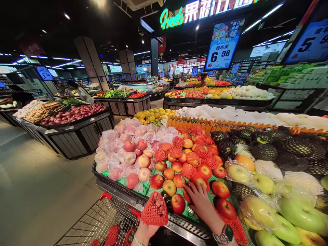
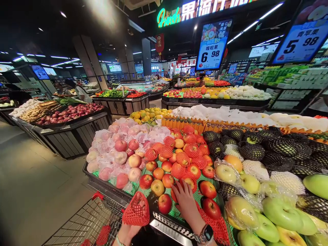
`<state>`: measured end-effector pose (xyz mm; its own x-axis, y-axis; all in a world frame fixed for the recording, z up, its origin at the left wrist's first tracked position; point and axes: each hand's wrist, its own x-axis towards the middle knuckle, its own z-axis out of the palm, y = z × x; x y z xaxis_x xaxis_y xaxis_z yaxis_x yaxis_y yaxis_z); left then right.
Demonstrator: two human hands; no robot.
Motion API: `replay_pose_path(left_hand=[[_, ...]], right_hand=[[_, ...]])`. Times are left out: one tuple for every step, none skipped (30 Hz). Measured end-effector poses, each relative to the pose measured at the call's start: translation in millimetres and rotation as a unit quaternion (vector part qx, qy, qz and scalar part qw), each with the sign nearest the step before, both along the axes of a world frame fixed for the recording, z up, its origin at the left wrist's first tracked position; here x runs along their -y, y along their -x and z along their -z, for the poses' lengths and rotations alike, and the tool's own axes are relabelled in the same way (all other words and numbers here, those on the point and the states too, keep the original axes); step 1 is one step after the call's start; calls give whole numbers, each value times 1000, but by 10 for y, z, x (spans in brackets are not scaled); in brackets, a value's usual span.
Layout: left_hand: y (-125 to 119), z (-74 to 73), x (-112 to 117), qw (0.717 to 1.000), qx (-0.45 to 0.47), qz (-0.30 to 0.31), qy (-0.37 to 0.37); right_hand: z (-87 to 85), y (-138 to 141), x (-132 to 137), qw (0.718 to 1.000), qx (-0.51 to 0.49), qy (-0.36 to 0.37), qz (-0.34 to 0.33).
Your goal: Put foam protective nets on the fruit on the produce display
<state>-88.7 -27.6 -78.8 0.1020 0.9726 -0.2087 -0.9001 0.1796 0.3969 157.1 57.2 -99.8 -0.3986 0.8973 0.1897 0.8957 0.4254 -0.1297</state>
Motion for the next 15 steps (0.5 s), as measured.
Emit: replay_pose_path(left_hand=[[0, -23, -21, 1000, 5, 5, -10], [2, -37, -43, 1000, 9, 11, -21], [8, -38, -67, 999, 11, 18, -30], [18, -25, -90, 999, 12, 21, -36], [30, -2, -111, 999, 11, 21, -39], [43, 27, -131, 999, 10, 19, -39], [55, 59, -146, 999, 9, 17, -39], [64, 85, -158, 999, 8, 14, -39], [67, 103, -164, 999, 4, 10, -39], [65, 109, -165, 999, -7, 5, -36], [55, 103, -162, 999, -29, -2, -30], [39, 86, -158, 998, -59, -12, -20], [17, 63, -155, 996, -91, -19, -10], [-10, 36, -159, 992, -120, -24, 0], [-40, 12, -173, 989, -147, -27, 8]], right_hand=[[52, 19, -15, 1000, 17, -12, 0], [101, 25, -33, 999, 24, -21, 0], [141, 16, -54, 999, 23, -25, 0], [171, -3, -76, 1000, 16, -24, 1], [189, -29, -95, 1000, 6, -18, -2], [194, -57, -108, 1000, -4, -11, -7], [189, -82, -113, 1000, -14, -4, -12], [175, -103, -109, 1000, -23, -3, -14], [157, -118, -98, 999, -34, -5, -11], [136, -126, -80, 999, -52, -11, 0], [115, -130, -59, 997, -78, -19, 19], [97, -131, -35, 992, -116, -29, 46], [82, -130, -9, 982, -169, -42, 76], [71, -129, 18, 967, -230, -54, 98], [62, -129, 48, 950, -286, -66, 109]])
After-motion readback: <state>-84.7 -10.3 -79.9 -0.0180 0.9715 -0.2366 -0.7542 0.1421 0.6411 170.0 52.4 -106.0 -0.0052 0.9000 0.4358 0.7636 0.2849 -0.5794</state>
